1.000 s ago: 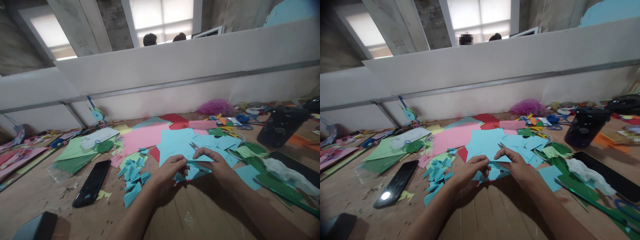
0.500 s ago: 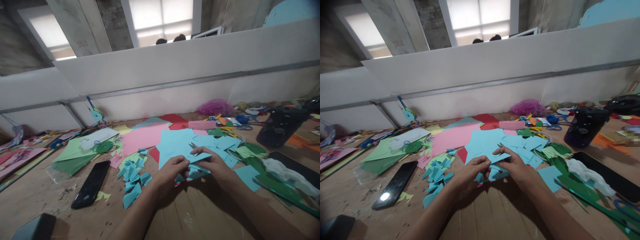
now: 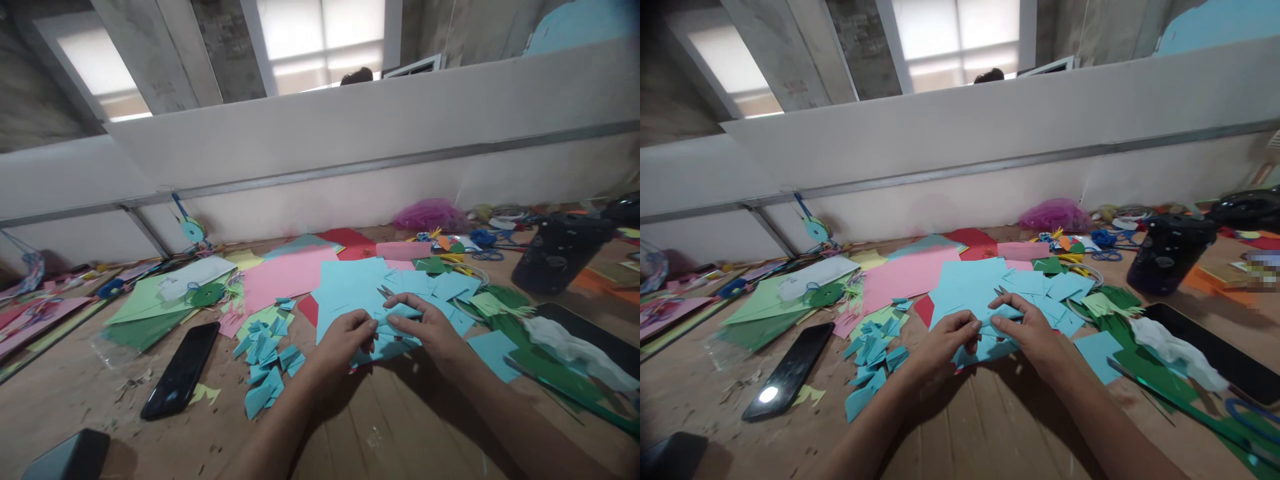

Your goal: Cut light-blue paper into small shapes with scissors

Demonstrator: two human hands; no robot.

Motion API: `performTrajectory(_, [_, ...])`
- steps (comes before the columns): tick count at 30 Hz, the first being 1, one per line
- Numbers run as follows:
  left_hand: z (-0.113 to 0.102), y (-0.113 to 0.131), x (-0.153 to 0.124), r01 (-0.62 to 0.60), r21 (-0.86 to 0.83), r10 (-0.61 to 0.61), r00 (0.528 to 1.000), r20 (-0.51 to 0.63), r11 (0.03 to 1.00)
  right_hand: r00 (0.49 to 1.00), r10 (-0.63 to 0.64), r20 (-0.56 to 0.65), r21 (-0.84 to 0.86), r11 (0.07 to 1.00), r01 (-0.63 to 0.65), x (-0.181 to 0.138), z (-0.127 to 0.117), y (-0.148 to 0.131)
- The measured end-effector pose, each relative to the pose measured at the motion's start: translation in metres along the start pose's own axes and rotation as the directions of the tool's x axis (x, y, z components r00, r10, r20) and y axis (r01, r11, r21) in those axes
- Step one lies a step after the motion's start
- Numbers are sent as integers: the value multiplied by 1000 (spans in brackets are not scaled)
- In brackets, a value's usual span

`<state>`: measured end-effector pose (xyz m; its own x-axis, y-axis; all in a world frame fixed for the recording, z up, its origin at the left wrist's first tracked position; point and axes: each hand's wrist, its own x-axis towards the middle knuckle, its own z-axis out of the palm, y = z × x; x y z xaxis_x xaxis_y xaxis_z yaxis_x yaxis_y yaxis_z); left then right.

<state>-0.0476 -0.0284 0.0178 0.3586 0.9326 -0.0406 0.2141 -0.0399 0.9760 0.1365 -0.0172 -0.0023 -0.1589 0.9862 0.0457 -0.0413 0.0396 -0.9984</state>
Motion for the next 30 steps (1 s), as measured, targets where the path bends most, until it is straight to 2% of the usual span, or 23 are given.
performTrajectory(6, [0,6,-3,93,-125,-90,996,25,988,1000,-2,-22,27,1000,2,0,-1,-2])
performTrajectory(11, [-1,3,-4,151,-217,-135,987,87,965,1000,18,-11,52,998,-18,1,-1,-2])
performTrajectory(16, [-2,-1,-2,148,-210,-129,986,101,966,1000,-12,-6,57,998,13,1,-1,0])
performTrajectory(20, [-4,-2,0,104,-131,-98,994,54,986,998,-57,-30,5,998,57,1,-2,0])
performTrajectory(25, [-11,-3,5,47,-46,-48,999,-13,998,999,-20,-34,22,1000,21,0,-3,-1])
performTrajectory(30, [-12,-1,4,48,-77,-48,999,-1,996,999,-24,-41,16,1000,25,0,-3,-2])
